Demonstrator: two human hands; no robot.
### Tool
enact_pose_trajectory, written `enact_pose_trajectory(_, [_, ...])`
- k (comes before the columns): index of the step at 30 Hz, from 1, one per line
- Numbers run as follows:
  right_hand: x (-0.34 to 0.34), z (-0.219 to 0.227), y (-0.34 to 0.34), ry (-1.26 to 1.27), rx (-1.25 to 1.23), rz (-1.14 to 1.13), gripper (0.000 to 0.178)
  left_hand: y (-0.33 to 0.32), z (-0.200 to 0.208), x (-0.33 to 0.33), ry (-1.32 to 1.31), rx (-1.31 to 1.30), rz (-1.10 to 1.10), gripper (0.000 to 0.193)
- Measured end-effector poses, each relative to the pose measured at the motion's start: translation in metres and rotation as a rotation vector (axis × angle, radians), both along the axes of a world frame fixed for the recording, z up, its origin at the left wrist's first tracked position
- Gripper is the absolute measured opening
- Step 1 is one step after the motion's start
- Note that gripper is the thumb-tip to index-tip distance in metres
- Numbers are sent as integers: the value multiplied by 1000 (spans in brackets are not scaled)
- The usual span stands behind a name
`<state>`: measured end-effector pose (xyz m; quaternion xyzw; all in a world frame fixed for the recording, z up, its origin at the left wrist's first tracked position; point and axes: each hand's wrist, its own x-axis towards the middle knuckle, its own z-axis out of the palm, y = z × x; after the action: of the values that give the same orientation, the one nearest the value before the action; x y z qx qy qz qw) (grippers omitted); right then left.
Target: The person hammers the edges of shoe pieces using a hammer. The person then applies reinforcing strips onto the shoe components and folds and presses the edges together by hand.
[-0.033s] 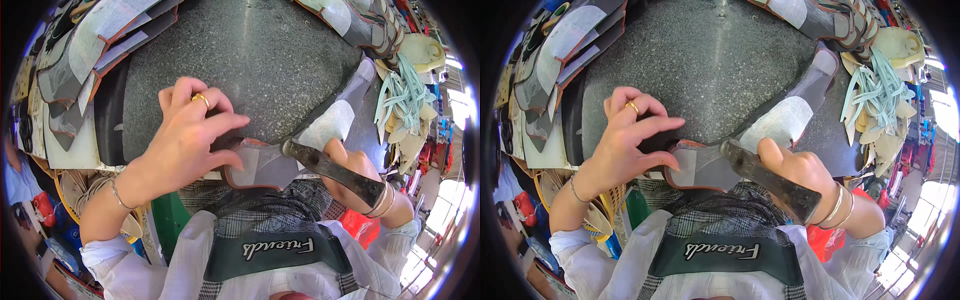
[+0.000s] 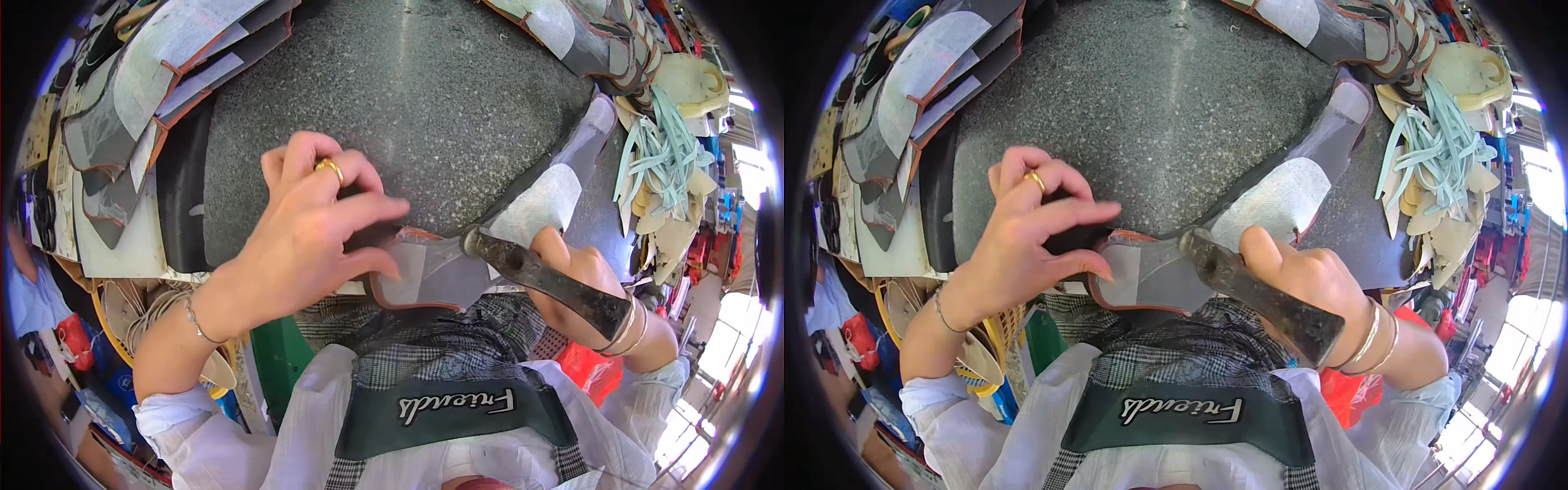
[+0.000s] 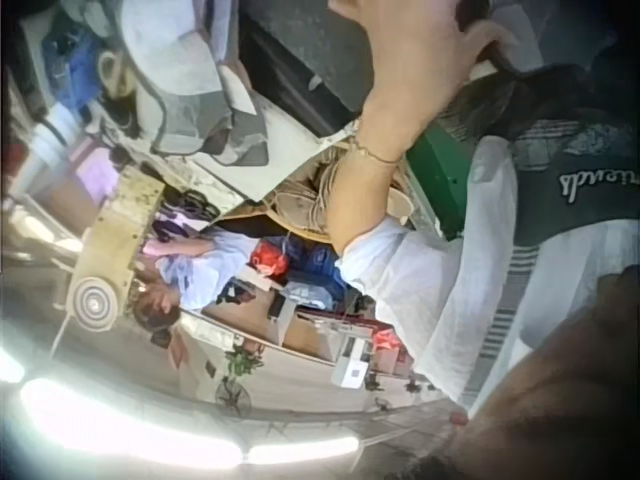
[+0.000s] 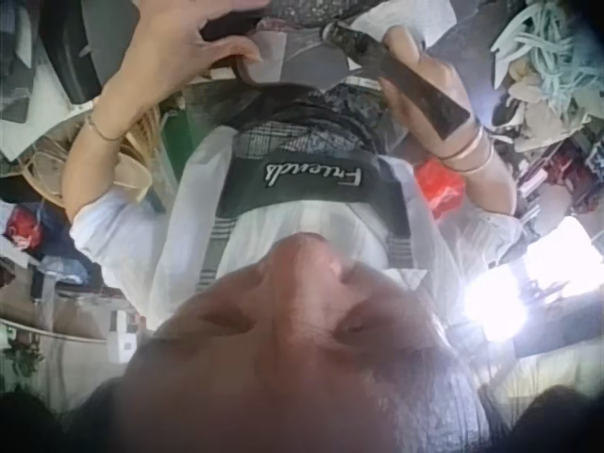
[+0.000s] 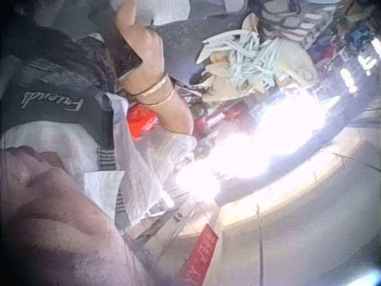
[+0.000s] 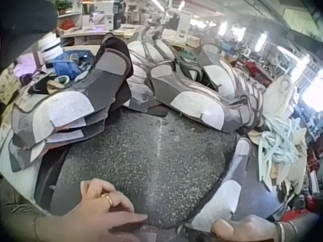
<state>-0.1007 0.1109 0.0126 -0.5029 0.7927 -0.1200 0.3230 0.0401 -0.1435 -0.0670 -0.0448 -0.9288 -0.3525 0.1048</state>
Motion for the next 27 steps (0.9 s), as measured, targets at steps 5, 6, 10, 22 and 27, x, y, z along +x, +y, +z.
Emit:
enact_pose_trajectory(5, [-1, 1, -4, -36, -12, -48, 26, -2, -8, 3, 24, 34, -64, 38])
enact_pose_trajectory(6, [-3, 3, -6, -38, -12, -50, 26, -2, -8, 2, 38, 23, -80, 35])
enact_pose_trajectory(10, [-4, 7, -17, -13, -23, -72, 24, -5, -2, 0, 73, -87, -149, 29])
enact_pose_trajectory(22, [-1, -1, -51, -21, -17, 109, 40, 2, -1, 12, 156, -264, -90, 33])
enact_pose_trajectory(27, [0, -8, -51, -34, -82, 110, 37, 17, -6, 39, 260, -341, -48, 33])
